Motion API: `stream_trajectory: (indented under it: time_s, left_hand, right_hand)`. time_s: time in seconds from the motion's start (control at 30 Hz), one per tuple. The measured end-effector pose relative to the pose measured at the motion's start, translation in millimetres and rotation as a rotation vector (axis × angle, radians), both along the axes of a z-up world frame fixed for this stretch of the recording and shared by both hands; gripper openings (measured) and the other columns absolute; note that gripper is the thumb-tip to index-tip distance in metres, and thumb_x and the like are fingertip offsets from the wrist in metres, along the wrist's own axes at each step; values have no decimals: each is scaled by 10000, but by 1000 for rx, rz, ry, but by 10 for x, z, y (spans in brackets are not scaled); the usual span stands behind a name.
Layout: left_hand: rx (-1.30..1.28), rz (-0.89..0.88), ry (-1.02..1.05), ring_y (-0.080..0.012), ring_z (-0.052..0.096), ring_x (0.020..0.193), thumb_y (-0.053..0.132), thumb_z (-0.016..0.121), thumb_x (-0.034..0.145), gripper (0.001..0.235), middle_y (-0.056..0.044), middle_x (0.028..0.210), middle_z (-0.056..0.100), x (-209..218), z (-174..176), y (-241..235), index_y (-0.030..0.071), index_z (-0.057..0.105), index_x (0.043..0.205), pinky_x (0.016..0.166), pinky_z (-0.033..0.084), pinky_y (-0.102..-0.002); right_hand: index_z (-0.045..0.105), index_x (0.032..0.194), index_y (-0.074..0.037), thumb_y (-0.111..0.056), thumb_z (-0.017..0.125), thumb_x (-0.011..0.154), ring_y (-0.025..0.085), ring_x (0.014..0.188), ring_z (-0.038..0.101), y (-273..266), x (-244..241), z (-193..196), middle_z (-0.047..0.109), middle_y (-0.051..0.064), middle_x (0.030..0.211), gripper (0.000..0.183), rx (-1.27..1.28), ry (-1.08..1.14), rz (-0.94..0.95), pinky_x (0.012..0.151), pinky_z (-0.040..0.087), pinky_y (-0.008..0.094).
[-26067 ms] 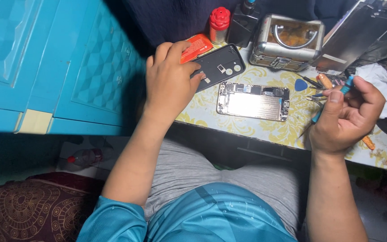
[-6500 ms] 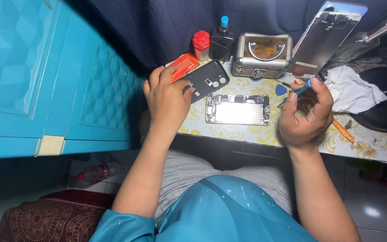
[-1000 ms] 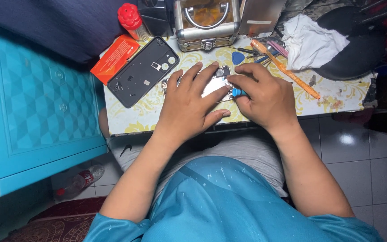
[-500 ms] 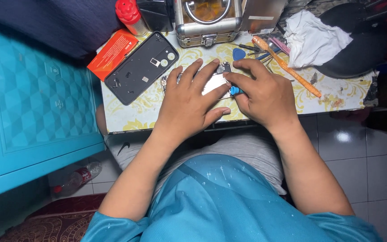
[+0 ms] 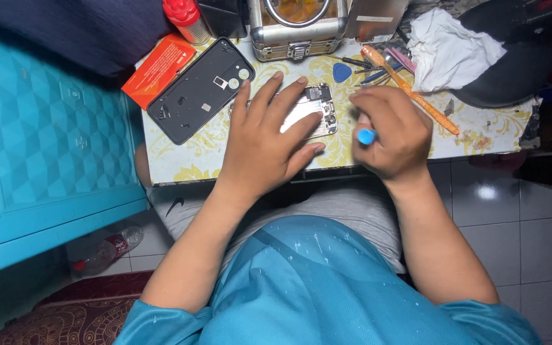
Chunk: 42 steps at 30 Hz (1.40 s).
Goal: The person uses a blue screwdriver to unscrew and remove components from a disassembled smartphone chassis. They carefully manipulate the internal parts and place the removed screws onto the phone's back cover.
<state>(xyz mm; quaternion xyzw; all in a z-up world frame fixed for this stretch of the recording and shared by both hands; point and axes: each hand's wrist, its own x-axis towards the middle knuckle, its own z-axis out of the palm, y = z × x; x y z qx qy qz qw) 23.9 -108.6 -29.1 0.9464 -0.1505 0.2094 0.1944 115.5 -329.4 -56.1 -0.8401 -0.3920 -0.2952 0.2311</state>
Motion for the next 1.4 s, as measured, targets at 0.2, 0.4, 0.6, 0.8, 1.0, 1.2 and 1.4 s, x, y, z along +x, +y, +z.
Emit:
stream_trajectory:
  time_s: [0.2,0.4,0.6,0.8,1.0,1.2,1.4]
  left_hand:
    - [15,176,-114,-404,529,1300,567,672,970,448,-138,1331,631,-215,193,231,135,725,1077,1062,384,-607]
    - [23,218,-37,-416,440,1387,580,724,940,464,-133,1416,581,-307,131,271,152,729,1120,1117,318,-617]
    - [98,163,-18,-446,395,1407,601,699,964,412,-150,1473,527,-288,131,255,245,753,1164,1098,318,-664]
    - [139,156,-56,-445,420,1397,598,631,999,384,-132,1467,545,-266,140,254,260,766,1123,1076,341,-650]
    - [-128,159,5,-361,540,1305,298,747,954,230,-71,1334,621,-111,87,169,178,738,1150,1024,375,-522]
    - [-322,240,-105,-217,681,990,183,815,908,62,7,942,752,91,29,39,149,768,931,899,415,-381]
    - [-324,259,-129,-204,684,986,211,845,874,118,33,893,743,92,36,10,166,736,872,890,390,-368]
  right_hand:
    - [619,1053,121,-481,220,1123,248,680,479,-5,-137,309,566,261,1016,725,513,233,-58,567,422,329]
    - [448,1250,-96,-158,557,1138,188,846,625,31,-54,328,587,128,1124,168,905,1068,90,596,567,282]
    - [380,1454,-35,-129,655,1096,307,1152,695,151,-75,252,688,264,1182,461,768,925,278,1003,581,352]
    - [124,1683,-215,-166,712,1121,297,1068,795,123,-32,133,759,281,1231,815,921,994,206,871,736,388]
    - [94,1657,-305,-120,714,1154,283,896,782,153,-62,76,752,274,1270,820,1009,988,198,833,735,370]
    - [115,1627,-344,20,668,1162,301,820,667,351,-167,-5,697,337,1270,809,1053,735,290,768,658,411]
    - [154,1521,-269,72,641,1064,438,1024,711,412,-230,94,658,372,1119,749,860,507,365,906,611,461]
